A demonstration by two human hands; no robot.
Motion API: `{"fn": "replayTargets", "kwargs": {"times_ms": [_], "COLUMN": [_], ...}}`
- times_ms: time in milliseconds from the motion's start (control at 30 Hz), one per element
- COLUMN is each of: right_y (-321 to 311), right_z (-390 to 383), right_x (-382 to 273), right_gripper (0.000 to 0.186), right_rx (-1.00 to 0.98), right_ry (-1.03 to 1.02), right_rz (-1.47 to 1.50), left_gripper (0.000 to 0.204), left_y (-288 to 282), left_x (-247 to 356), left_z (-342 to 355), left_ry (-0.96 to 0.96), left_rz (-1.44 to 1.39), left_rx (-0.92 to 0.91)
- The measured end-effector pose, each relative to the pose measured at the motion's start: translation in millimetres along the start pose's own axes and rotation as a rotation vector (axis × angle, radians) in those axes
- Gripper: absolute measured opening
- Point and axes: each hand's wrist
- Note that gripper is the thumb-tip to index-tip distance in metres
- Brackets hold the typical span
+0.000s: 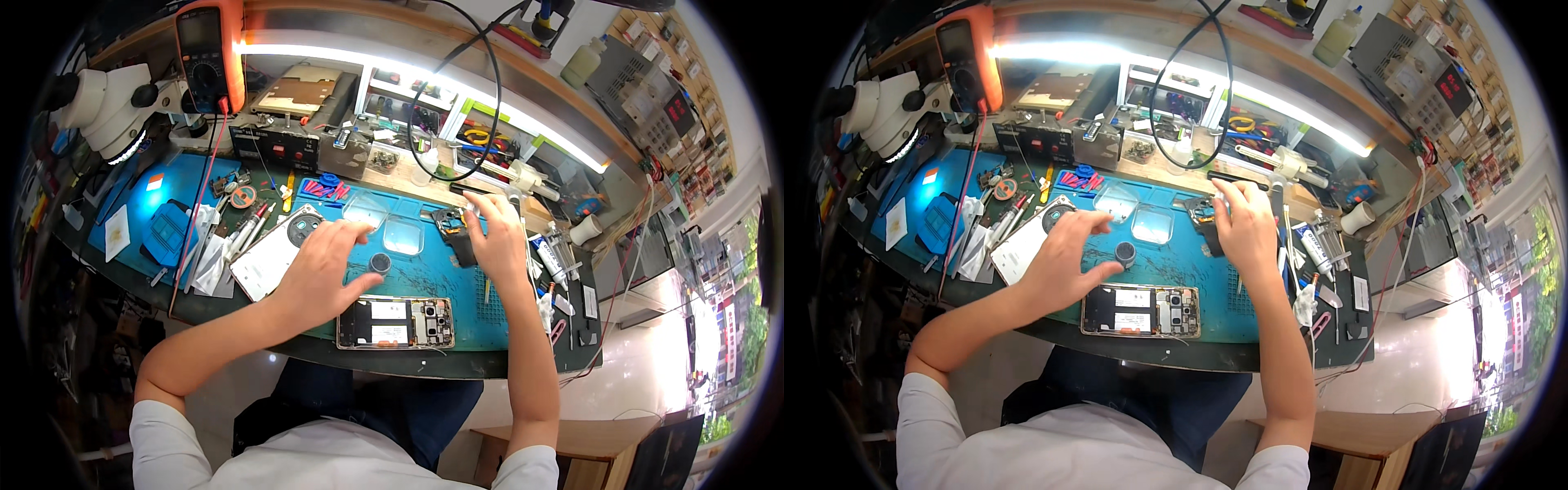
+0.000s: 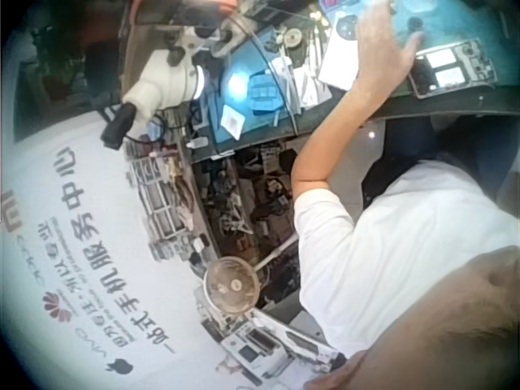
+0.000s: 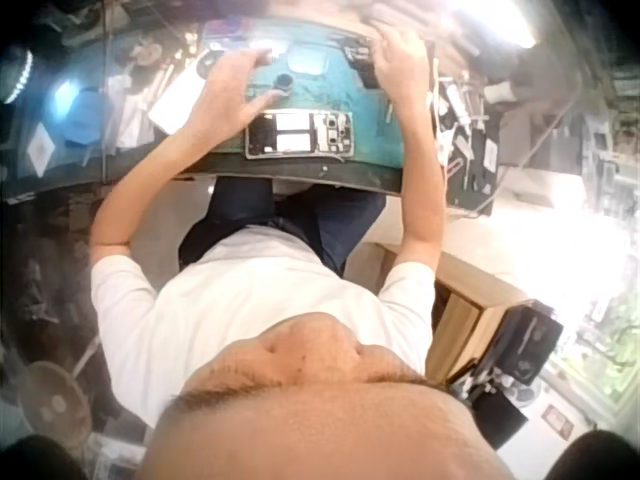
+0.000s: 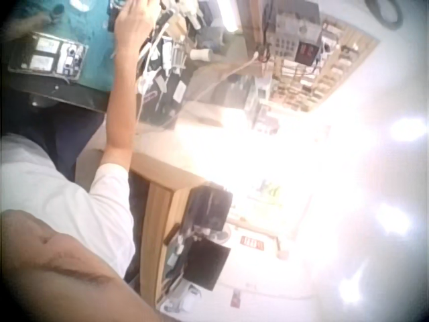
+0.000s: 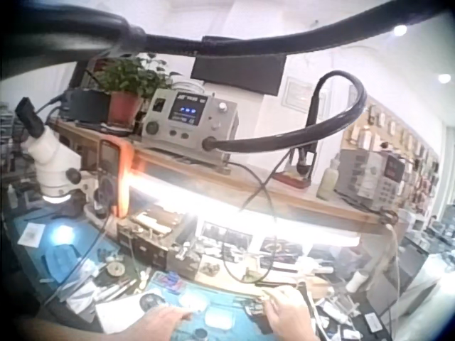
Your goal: The person disassembles a smartphone on a workbench, using a screwdriver and tweezers to remove screws and internal components. They lift the motherboard and camera module, place them on the mat, and continue to manipulate small parts with precision tools.
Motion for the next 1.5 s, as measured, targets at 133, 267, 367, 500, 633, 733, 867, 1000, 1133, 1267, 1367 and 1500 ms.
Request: {"fn": "replayTargets", "kwargs": {"times_ms": [133,267,367,500,633,733,867,1000,1133,1267,1367,1500], "right_y": [-4.0,7.9,9.4,8.7,8.7,4.1,1.7,-2.2,3.3,8.6,8.5,10.7], "right_z": [3.7,-13.2,-20.8,-21.1,-24.3,-21.2,-17.7,-20.3,-26.3,-24.1,-27.8,-29.8], "right_x": [-50.5,-63.1,-65.3,-69.6,-65.1,-70.5,-67.1,-63.3,-59.3,-68.9,-66.8,-68.3], "right_gripper": [0.030,0.024,0.021,0.026,0.040,0.039,0.037,0.036,0.045,0.050,0.047,0.043], "right_rx": [-0.129,-0.141,-0.159,-0.208,-0.241,-0.256,-0.232,-0.300,-0.277,-0.177,-0.295,-0.261], "right_ry": [0.189,0.011,-0.010,0.002,-0.065,-0.085,-0.189,-0.114,-0.020,-0.108,-0.037,0.007], "right_rz": [0.479,0.592,0.639,0.666,0.599,0.575,0.550,0.485,0.523,0.579,0.561,0.626], "left_gripper": [0.073,0.073,0.077,0.078,0.076,0.074,0.071,0.069,0.070,0.074,0.080,0.081], "left_y": [3.0,13.4,16.1,9.4,9.0,10.6,15.2,12.6,12.7,15.0,16.6,17.7], "left_x": [-11.4,-10.4,-9.9,-3.0,-4.1,-9.2,-19.0,-16.0,-12.0,-14.0,-14.4,-14.3], "left_z": [6.7,16.4,18.4,22.9,24.8,22.5,20.8,19.7,20.3,20.0,16.2,17.8], "left_ry": [-0.070,-0.191,-0.245,-0.313,-0.351,-0.387,-0.396,-0.278,-0.142,-0.097,-0.024,0.019], "left_rz": [-0.024,-0.227,-0.348,-0.419,-0.433,-0.592,-0.674,-0.612,-0.482,-0.482,-0.448,-0.402], "left_rx": [-0.210,-0.246,-0.196,-0.184,-0.186,-0.139,-0.127,-0.088,-0.033,0.027,0.045,0.048]}}
Point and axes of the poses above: each hand's wrist, its own z-axis towards the middle knuckle, its own y-axis out of the palm, x = y × z, and after that the axes turned 5 degrees about x, right-handed
